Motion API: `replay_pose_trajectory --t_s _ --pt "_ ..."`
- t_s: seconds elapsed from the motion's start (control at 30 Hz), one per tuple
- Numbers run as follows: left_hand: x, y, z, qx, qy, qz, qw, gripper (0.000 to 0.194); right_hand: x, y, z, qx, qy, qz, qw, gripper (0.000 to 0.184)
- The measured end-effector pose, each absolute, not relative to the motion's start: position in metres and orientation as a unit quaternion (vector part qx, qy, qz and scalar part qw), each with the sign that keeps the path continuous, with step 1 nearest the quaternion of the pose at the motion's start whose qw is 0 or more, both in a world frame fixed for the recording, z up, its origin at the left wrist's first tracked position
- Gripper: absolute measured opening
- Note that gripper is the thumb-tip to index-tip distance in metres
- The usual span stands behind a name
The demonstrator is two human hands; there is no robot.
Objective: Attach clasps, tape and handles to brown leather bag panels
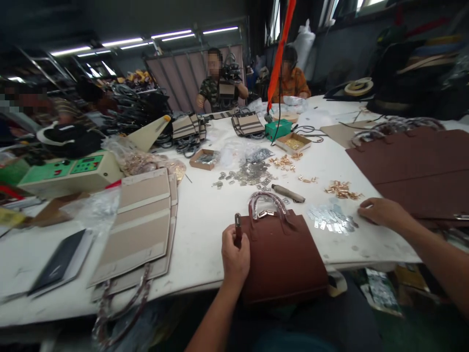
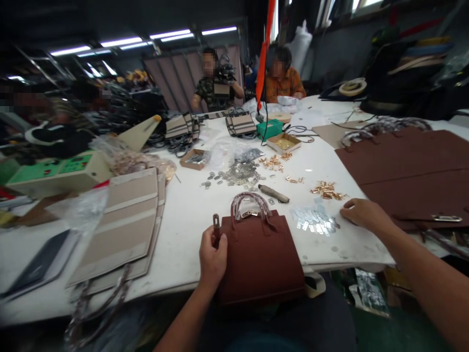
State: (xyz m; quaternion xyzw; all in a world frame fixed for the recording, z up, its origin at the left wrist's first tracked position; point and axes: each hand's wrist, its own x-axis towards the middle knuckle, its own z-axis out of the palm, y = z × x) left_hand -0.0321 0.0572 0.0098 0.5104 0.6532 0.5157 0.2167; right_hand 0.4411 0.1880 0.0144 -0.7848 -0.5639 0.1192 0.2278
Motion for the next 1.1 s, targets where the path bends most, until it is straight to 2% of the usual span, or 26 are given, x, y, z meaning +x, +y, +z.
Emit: replay_pose_trajectory --t_s 0.1,0.17,0.23,0.27,0.33,0.43,0.5,0.63,0.9,1.1 --pt "-0.032 0.056 0.015 0.419 0.643 0.554 0.32 0.038 0.424 0.171 0.038 -0.781 -0.549 0.198 0.222 0.013" --pt "-0.032 0.056 0.019 0.339 0.615 0.588 0.403 0.043 0.385 0.146 0.056 -0.744 -0.542 0.26 0.291 0.026" --pt "-0.034 0.056 0.024 0.248 0.579 0.606 0.485 0.051 0.327 0.115 0.068 -0.655 -0.508 0.356 0.431 0.031" --pt "-0.035 0.056 0.027 0.213 0.565 0.608 0.515 0.055 0.293 0.1 0.071 -0.599 -0.505 0.421 0.456 0.033" --pt "-0.037 0.053 0.033 0.182 0.549 0.606 0.545 0.06 0.226 0.075 0.069 -0.505 -0.511 0.539 0.439 0.031" --pt "-0.042 0.046 0.04 0.215 0.525 0.593 0.572 0.049 0.153 0.057 0.055 -0.462 -0.483 0.632 0.392 0.026" --pt "-0.045 0.041 0.041 0.229 0.509 0.573 0.6 0.04 0.128 0.056 0.046 -0.481 -0.487 0.623 0.378 0.027" --pt "-0.051 0.034 0.032 0.222 0.52 0.547 0.617 0.032 0.117 0.059 0.034 -0.499 -0.594 0.497 0.39 0.03" --pt "-0.051 0.032 0.011 0.225 0.496 0.583 0.602 0.037 0.112 0.064 0.023 -0.494 -0.677 0.384 0.386 0.025" --pt "-0.047 0.033 0.001 0.273 0.532 0.598 0.534 0.04 0.105 0.07 0.032 -0.488 -0.745 0.289 0.351 0.018"
